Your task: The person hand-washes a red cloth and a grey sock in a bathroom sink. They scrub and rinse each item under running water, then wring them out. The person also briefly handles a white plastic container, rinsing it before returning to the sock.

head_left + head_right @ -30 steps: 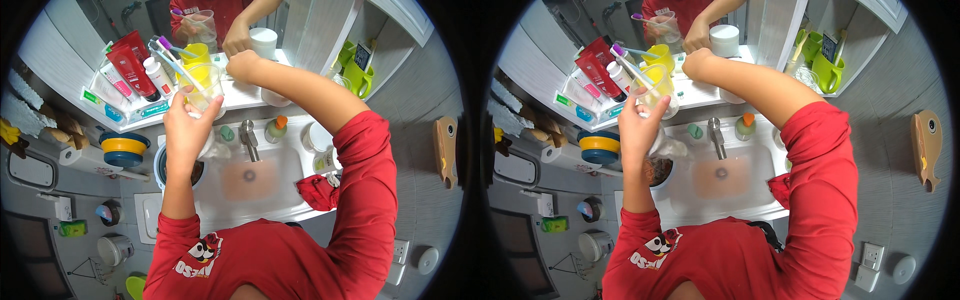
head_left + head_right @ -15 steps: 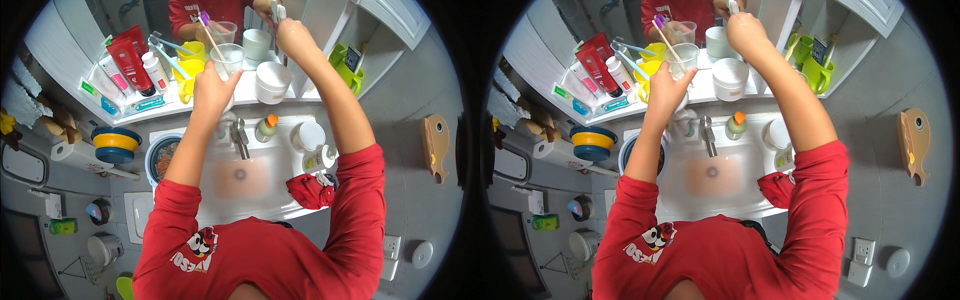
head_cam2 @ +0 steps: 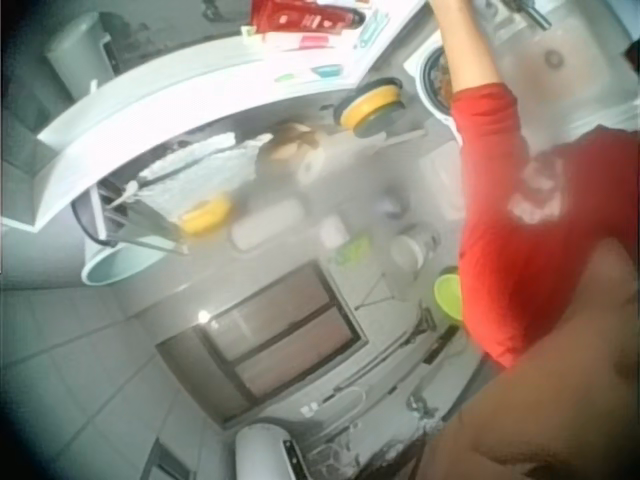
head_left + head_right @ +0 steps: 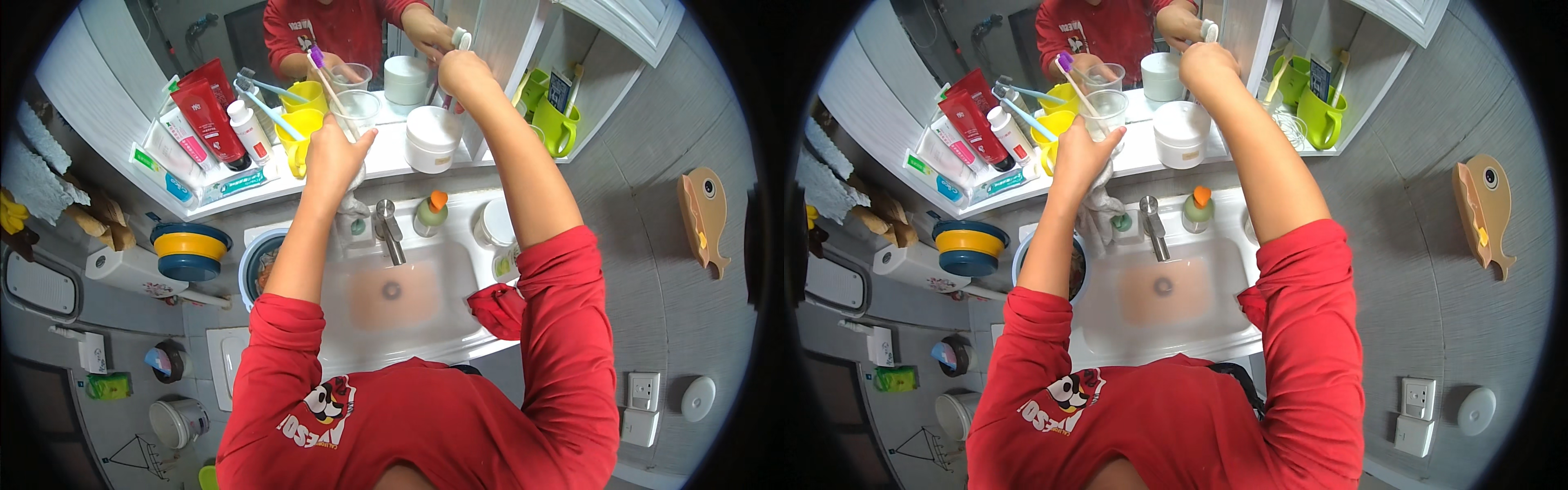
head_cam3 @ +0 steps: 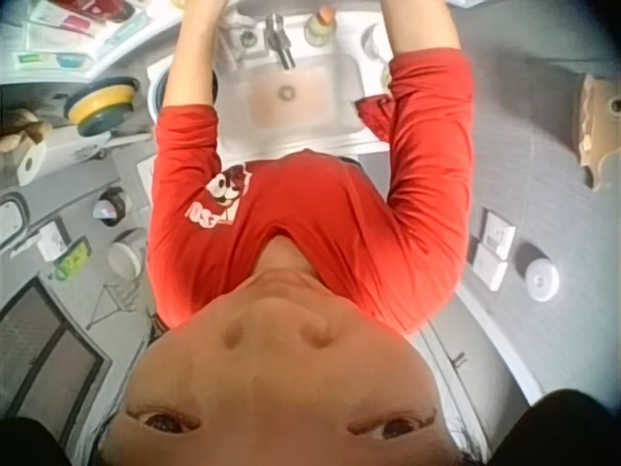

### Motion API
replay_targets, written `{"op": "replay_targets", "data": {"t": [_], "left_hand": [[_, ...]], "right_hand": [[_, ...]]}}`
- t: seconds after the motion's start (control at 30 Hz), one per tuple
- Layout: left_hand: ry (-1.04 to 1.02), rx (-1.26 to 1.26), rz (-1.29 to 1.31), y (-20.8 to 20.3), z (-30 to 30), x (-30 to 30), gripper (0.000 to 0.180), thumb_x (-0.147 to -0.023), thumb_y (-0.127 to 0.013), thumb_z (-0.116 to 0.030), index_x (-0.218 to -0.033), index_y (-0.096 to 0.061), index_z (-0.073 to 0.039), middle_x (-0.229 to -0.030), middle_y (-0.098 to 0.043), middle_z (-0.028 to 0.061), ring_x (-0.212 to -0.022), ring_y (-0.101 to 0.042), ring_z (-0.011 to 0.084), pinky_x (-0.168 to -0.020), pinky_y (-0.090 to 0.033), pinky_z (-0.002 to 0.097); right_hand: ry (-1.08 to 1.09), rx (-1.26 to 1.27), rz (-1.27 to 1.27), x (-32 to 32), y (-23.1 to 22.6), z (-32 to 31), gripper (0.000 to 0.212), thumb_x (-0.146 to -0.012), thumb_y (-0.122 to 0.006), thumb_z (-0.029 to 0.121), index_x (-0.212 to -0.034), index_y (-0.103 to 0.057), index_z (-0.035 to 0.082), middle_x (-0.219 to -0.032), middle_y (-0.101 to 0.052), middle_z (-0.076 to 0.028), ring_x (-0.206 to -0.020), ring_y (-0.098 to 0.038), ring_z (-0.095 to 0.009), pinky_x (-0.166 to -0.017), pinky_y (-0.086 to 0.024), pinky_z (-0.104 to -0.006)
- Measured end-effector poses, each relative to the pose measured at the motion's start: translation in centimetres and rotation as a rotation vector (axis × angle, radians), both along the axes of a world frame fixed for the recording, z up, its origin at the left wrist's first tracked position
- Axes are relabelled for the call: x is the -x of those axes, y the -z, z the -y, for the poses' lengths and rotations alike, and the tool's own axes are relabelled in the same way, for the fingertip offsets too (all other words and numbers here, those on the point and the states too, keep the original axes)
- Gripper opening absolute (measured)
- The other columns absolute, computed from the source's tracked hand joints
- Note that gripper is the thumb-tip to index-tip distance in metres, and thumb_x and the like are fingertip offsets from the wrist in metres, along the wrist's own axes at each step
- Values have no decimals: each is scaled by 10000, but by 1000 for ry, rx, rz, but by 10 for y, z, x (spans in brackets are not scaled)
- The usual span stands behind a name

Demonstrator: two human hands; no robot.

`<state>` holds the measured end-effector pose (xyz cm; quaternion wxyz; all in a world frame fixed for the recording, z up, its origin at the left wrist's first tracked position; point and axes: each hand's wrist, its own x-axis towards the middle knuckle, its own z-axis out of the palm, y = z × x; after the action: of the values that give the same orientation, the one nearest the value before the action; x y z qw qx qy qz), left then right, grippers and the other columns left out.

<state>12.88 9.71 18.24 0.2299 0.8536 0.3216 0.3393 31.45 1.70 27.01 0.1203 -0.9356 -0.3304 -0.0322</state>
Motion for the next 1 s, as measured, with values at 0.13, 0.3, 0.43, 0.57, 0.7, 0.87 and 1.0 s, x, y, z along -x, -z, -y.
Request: {"op": "replay_targets", "data": {"t": [0.13,0.3,0.43,0.57,0.7,0.87,1.0], "left_hand": [[-21,-43,121,4,3,-2,681,-675,-709,-366,-1036,-462,156,-831,-586,311,-810,-598,402,-713,-485,402],[-17,-31,140,10,0,-4,688,-683,-702,-374,-1045,-458,157,-816,-589,306,-806,-598,402,-714,-481,405],[35,-12,121,10,-1,-2,666,-694,-693,-375,-1047,-467,142,-803,-595,290,-797,-597,401,-713,-477,408],[3,22,103,7,1,1,662,-696,-692,-370,-1061,-468,135,-789,-598,280,-784,-596,400,-715,-475,407],[6,-18,139,15,0,-4,698,-695,-692,-369,-1101,-446,143,-771,-598,274,-767,-602,390,-703,-476,404],[13,-5,157,13,11,3,733,-705,-689,-337,-1192,-388,121,-709,-608,206,-680,-610,347,-648,-479,383],[-19,-37,289,13,34,32,554,-727,-674,-236,-1140,-435,45,-615,-589,140,-586,-597,315,-574,-465,379]], "right_hand": [[53,113,-33,3,-4,-2,306,-772,-537,74,-1065,-602,14,-1037,-619,-132,-983,-595,-266,-783,-492,-358],[83,184,-104,3,-7,-4,319,-767,-552,86,-1076,-599,23,-1133,-572,-135,-1035,-567,-263,-809,-484,-364],[85,138,-67,22,-13,5,313,-779,-540,104,-1077,-598,27,-1149,-561,-139,-1050,-557,-258,-807,-484,-351],[-120,62,130,37,-17,10,259,-808,-496,141,-982,-616,-9,-984,-599,-168,-872,-604,-274,-720,-500,-359],[-448,-208,142,55,-12,1,373,-807,-533,274,-827,-606,-92,-687,-623,-191,-610,-645,-258,-638,-513,-331],[-418,-40,-234,62,4,-26,292,-762,-564,202,-786,-618,-84,-694,-631,-182,-572,-642,-232,-593,-516,-301],[-401,-32,-355,65,12,-36,183,-748,-510,40,-809,-609,-101,-736,-645,-176,-545,-649,-198,-500,-531,-269]]}}
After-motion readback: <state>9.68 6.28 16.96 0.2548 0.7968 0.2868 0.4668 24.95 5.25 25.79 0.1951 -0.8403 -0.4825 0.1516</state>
